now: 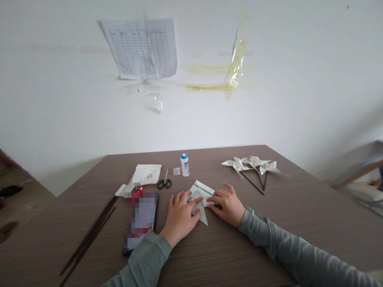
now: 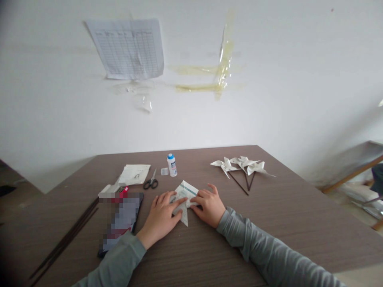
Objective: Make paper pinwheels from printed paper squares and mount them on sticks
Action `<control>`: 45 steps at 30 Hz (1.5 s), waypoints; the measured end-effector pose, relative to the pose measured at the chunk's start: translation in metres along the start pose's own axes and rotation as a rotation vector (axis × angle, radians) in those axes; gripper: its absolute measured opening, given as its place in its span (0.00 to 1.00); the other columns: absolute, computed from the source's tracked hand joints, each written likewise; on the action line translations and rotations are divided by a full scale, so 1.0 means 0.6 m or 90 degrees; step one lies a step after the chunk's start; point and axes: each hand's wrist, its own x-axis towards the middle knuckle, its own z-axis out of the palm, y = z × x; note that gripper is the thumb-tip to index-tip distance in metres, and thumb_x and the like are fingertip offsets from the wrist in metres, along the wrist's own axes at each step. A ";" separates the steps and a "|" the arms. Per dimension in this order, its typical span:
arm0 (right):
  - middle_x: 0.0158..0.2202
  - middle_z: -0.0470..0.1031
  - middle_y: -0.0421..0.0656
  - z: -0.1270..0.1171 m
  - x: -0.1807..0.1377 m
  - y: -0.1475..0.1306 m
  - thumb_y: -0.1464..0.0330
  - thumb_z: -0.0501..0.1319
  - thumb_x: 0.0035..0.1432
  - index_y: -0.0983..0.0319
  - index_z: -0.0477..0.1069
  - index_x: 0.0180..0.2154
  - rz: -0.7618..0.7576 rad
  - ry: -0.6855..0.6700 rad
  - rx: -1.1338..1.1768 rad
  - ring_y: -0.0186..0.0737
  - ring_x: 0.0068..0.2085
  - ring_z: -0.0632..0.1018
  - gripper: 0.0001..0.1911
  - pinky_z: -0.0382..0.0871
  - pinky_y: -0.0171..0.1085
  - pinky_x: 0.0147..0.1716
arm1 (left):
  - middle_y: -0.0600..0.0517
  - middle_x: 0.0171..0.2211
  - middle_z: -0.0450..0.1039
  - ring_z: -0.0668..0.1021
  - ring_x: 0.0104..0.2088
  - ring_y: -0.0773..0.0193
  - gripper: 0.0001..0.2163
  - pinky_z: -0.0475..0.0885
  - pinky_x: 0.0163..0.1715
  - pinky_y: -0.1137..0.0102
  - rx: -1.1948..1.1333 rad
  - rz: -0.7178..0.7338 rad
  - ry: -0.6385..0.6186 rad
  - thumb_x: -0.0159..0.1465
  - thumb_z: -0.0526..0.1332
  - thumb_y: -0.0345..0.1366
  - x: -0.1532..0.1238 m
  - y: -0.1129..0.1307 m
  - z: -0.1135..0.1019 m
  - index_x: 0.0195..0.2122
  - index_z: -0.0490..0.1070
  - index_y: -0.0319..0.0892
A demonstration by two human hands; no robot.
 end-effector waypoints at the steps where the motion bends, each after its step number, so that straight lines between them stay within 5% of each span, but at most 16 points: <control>1: 0.42 0.94 0.43 -0.001 0.000 0.000 0.62 0.77 0.78 0.40 0.96 0.51 0.002 -0.001 0.000 0.57 0.45 0.95 0.09 0.84 0.69 0.76 | 0.44 0.81 0.84 0.80 0.83 0.29 0.27 0.67 0.89 0.22 0.002 0.001 -0.004 0.79 0.76 0.37 0.000 0.000 -0.001 0.76 0.91 0.68; 14: 0.40 0.93 0.42 -0.010 0.005 -0.010 0.63 0.80 0.76 0.42 0.96 0.48 0.012 0.006 -0.006 0.58 0.43 0.94 0.06 0.86 0.69 0.73 | 0.43 0.78 0.86 0.81 0.81 0.31 0.27 0.69 0.88 0.24 0.007 0.016 0.033 0.79 0.75 0.36 -0.003 -0.008 0.013 0.77 0.90 0.62; 45: 0.41 0.93 0.43 -0.009 0.004 -0.008 0.60 0.77 0.78 0.41 0.95 0.49 0.018 -0.004 0.009 0.58 0.44 0.95 0.06 0.86 0.70 0.74 | 0.45 0.79 0.85 0.80 0.82 0.29 0.23 0.69 0.88 0.22 0.008 0.021 0.022 0.79 0.75 0.38 -0.004 -0.008 0.012 0.71 0.94 0.68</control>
